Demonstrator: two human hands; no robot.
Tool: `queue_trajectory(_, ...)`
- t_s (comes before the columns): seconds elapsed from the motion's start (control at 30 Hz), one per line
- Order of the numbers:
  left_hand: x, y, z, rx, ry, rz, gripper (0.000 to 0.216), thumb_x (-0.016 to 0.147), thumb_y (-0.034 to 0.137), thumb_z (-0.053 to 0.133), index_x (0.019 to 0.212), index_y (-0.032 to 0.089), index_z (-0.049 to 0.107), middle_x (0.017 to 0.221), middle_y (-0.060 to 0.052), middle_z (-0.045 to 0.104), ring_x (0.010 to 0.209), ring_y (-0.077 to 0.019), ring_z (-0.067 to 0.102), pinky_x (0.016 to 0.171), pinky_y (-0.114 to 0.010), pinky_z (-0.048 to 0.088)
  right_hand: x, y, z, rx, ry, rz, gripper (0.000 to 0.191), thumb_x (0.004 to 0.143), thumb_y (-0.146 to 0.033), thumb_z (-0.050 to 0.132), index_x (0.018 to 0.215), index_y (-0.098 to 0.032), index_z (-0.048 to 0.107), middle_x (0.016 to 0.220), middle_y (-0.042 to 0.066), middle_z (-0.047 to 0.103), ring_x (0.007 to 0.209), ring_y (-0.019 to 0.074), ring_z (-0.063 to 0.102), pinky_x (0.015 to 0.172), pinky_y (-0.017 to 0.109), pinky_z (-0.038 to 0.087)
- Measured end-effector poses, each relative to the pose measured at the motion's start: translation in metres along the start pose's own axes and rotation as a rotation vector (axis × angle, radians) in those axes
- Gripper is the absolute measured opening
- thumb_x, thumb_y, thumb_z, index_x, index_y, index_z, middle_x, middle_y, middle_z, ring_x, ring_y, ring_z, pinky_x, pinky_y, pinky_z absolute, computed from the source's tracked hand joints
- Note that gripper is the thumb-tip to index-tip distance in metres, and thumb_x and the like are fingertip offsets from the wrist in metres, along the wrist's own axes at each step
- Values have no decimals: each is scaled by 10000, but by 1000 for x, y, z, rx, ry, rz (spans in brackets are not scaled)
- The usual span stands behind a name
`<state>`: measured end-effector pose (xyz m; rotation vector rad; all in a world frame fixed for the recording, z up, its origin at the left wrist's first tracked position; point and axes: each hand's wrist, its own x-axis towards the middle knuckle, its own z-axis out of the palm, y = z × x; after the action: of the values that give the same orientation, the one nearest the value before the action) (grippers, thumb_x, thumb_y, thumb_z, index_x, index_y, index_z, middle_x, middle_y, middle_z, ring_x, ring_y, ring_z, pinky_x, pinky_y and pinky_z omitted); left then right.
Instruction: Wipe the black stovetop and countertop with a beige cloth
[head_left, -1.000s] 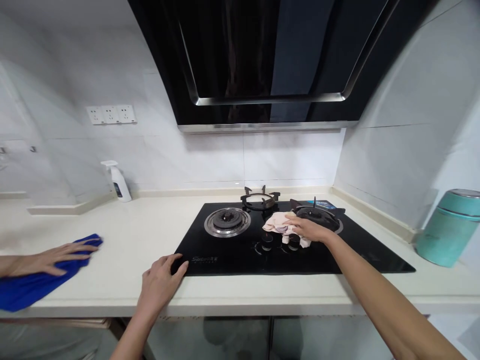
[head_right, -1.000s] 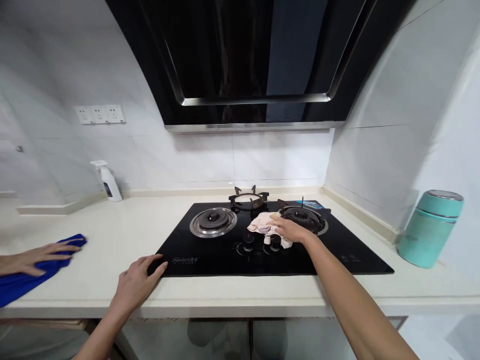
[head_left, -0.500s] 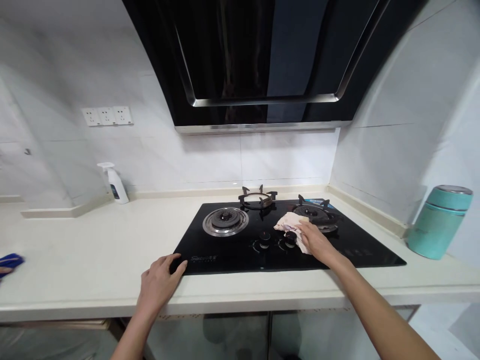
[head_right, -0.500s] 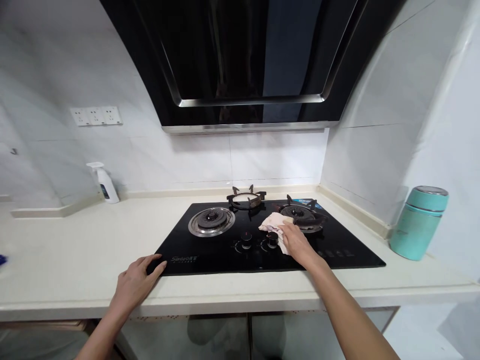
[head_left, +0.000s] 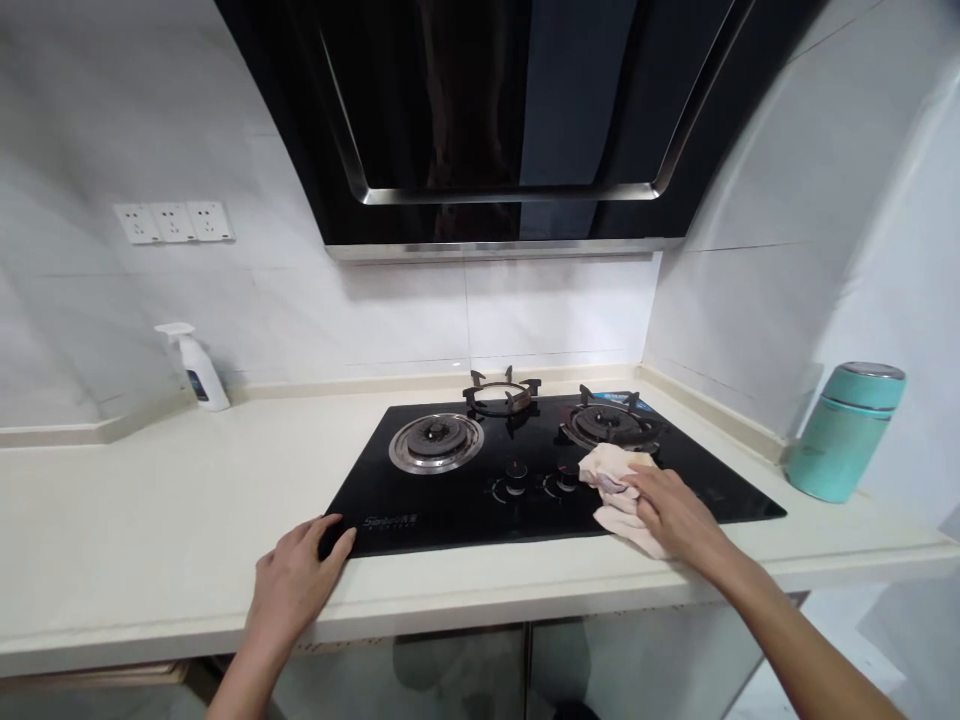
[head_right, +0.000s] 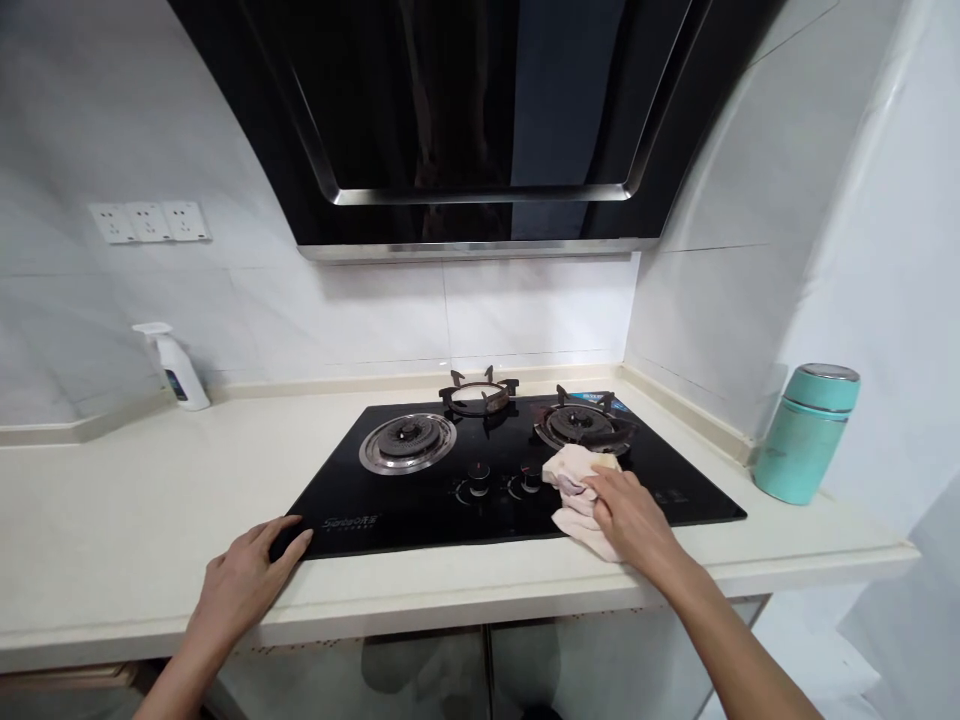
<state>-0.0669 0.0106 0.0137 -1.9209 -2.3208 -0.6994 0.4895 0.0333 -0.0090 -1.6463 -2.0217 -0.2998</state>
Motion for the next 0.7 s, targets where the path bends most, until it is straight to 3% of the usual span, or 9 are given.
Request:
queue_trajectory(0.13, -2, 4, -3, 8, -30, -12, 636, 925, 617, 322, 1339, 240, 622, 1439, -127, 635, 1391, -347, 517, 1132, -569, 385, -4, 21, -8, -82, 12, 143, 464, 920, -256, 394, 1245, -245, 724, 1457, 130, 607, 1181, 321, 589, 972, 519, 502)
queue_trajectory(0.23, -2, 4, -2, 10, -24, -9, 640, 925, 621, 323, 1340, 239, 625, 1437, -129, 637, 1384, -355, 524, 1125, -574, 391, 0, 12, -8, -124, 14, 184, 452, 954, -349, 416, 1279, -265, 718, 1498, 147, 555, 1271, 370, 531, 984, 569, 479)
queue_trajectory(0.33, -2, 2, 0, 11, -14, 3, 642, 930, 618, 319, 1344, 232, 621, 1437, -130, 636, 1389, -351, 518, 1119, -573, 394, 3, -18, -4, -144, 12, 174, 409, 974, -401, 446, 1245, -294, 732, 1510, 149, 525, 1328, 402, 467, 982, 603, 451)
queue_trajectory(0.47, -2, 0, 2, 12, -6, 6, 633, 933, 621, 335, 1345, 235, 619, 1430, -129, 643, 1386, -346, 520, 1113, -568, 397, -2, -71, 0, -131, -9, 105, 341, 985, -390, 460, 1142, -313, 753, 1464, 128, 554, 1288, 382, 468, 935, 549, 453)
queue_trajectory(0.6, -1, 0, 3, 16, 3, 7, 610, 942, 602, 335, 1338, 240, 624, 1434, -128, 642, 1377, -342, 530, 1116, -561, 391, -10, -119, 3, -156, 28, 85, 318, 969, -406, 510, 1144, -255, 729, 1407, 172, 573, 1202, 399, 486, 920, 561, 423)
queue_trajectory(0.7, -1, 1, 3, 11, 2, 0, 604, 943, 594, 334, 1333, 238, 627, 1433, -128, 640, 1373, -342, 534, 1116, -558, 391, -15, -141, 4, -184, 64, 116, 304, 948, -405, 552, 1117, -221, 725, 1345, 191, 601, 1137, 404, 497, 918, 573, 403)
